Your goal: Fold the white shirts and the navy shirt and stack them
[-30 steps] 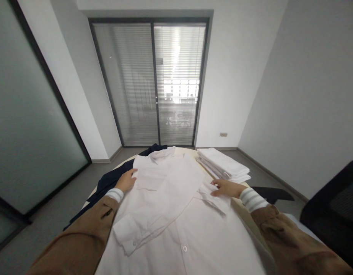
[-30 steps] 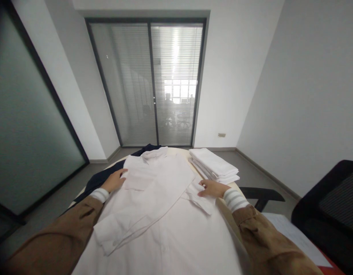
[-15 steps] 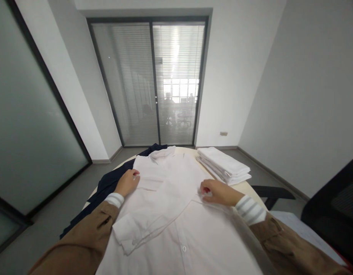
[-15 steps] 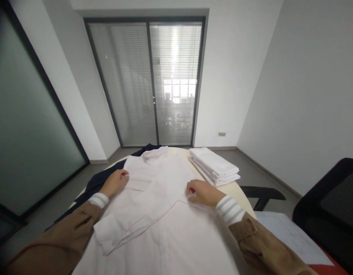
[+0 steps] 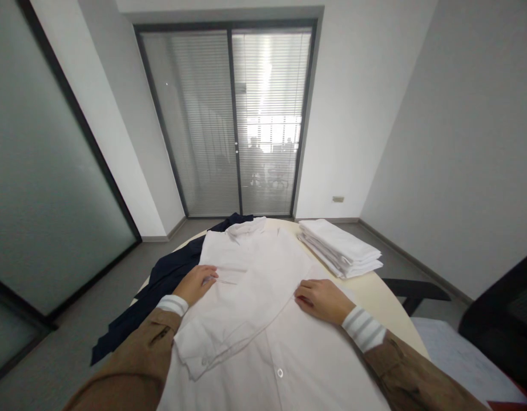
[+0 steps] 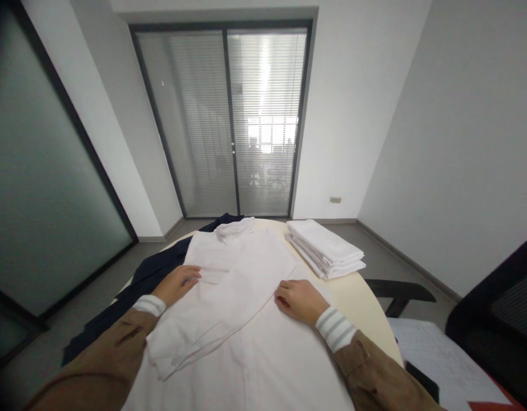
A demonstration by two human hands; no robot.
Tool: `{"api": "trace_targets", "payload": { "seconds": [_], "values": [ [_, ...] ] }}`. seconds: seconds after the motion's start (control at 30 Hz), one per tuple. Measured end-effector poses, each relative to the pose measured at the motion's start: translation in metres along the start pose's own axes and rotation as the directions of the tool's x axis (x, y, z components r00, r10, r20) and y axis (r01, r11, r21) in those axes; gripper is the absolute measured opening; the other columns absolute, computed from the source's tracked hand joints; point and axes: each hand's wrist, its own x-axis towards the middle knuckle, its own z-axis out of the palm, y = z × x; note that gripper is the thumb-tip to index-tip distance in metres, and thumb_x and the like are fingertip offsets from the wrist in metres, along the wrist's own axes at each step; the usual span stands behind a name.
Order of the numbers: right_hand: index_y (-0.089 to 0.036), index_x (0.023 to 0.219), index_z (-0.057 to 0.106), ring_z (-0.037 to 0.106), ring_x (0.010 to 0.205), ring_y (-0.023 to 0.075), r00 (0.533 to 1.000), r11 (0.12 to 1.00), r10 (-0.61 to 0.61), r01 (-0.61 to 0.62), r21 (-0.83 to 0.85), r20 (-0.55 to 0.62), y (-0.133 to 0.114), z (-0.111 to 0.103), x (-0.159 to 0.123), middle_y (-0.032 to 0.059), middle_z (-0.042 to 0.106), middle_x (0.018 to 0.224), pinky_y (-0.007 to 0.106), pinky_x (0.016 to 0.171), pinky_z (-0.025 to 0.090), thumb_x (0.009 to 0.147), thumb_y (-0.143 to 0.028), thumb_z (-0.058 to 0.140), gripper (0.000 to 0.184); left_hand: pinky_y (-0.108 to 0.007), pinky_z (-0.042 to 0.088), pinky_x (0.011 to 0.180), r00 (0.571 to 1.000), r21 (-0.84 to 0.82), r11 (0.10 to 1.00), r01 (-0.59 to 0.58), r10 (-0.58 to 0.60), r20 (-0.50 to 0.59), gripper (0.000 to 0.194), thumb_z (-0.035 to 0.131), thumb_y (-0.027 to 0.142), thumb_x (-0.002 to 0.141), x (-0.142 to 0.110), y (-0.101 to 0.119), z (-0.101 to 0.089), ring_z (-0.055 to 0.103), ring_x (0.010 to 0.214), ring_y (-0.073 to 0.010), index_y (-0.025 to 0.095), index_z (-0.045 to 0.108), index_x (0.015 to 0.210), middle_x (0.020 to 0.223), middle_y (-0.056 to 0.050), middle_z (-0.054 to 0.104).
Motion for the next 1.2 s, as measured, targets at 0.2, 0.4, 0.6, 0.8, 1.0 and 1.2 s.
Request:
{"api": "trace_targets", "payload": {
  "seconds": [0.2,0.4,0.6,0.8,1.0,1.2],
  "values": [
    [-0.021,0.089,0.069,0.064,0.076,0.0166,0.998,0.997,-0.046,0.048,0.062,-0.03,-0.004,0.001,-0.001,0.0047,0.07,0.084,0.026,0.071,0.043,0.089,-0.023,0.049,0.019,-0.04,0.042,0.109,0.999,-0.012,1.0,0.009,-0.01,-0.049,0.028,0.046,0.036,0.091,0.001,0.004,-0.001,0.058,0.117,-0.0256,0.021,0.068,0.099,0.122,-0.01,0.067],
    [-0.022,0.088,0.067,0.06,0.067,0.0142,0.997,0.971,-0.079,0.073,0.228,0.015,-0.004,0.001,-0.006,0.0019,0.068,0.08,0.024,0.066,0.041,0.085,-0.025,0.055,0.012,-0.039,0.039,0.112,0.991,0.082,0.99,0.115,-0.109,-0.078,0.021,0.053,0.036,0.086,0.001,0.002,-0.001,0.053,0.124,-0.0269,0.021,0.066,0.078,0.13,-0.01,0.063],
    [-0.021,0.088,0.062,0.058,0.066,0.0152,0.995,0.952,0.094,-0.082,0.294,-0.027,-0.002,0.003,-0.005,0.001,0.065,0.073,0.026,0.066,0.042,0.091,-0.028,0.05,0.014,-0.04,0.038,0.113,0.95,0.066,0.962,0.264,-0.248,-0.191,0.023,0.059,0.033,0.082,0.004,-0.014,0.002,0.054,0.125,-0.0286,0.018,0.071,0.094,0.137,-0.014,0.055],
    [-0.014,0.131,0.053,0.046,0.13,0.0306,0.943,0.962,0.255,-0.225,0.155,-0.213,0.012,0.016,-0.004,0.0189,0.053,0.139,0.045,0.108,0.037,0.091,-0.042,0.052,0.049,-0.035,0.04,0.112,0.912,-0.048,0.936,0.35,-0.352,-0.211,0.031,0.054,0.02,0.08,0.007,-0.021,-0.001,0.06,0.12,-0.0249,0.016,0.071,0.106,0.127,-0.01,0.065],
    [-0.03,0.155,0.032,0.01,0.152,0.0356,0.913,0.912,0.389,-0.401,0.09,0.126,0.017,0.035,-0.003,0.0084,0.016,0.165,0.055,0.12,0.013,0.095,-0.066,0.034,0.07,-0.033,0.041,0.11,0.891,-0.053,0.915,0.401,-0.402,-0.211,0.044,0.049,0.021,0.084,0.009,-0.016,-0.009,0.061,0.121,-0.0235,0.009,0.065,0.123,0.129,-0.012,0.067],
    [-0.037,0.156,0.024,0.003,0.152,0.0368,0.886,0.899,0.381,-0.422,0.116,0.263,0.026,0.025,0.002,0.002,0.011,0.166,0.057,0.12,0.01,0.091,-0.074,0.033,0.076,-0.037,0.039,0.109,0.901,0.018,0.909,0.417,-0.411,-0.141,0.041,0.055,0.034,0.082,0.019,0.001,-0.02,0.057,0.124,-0.0306,0.01,0.072,0.111,0.131,-0.017,0.063]
  ]
}}
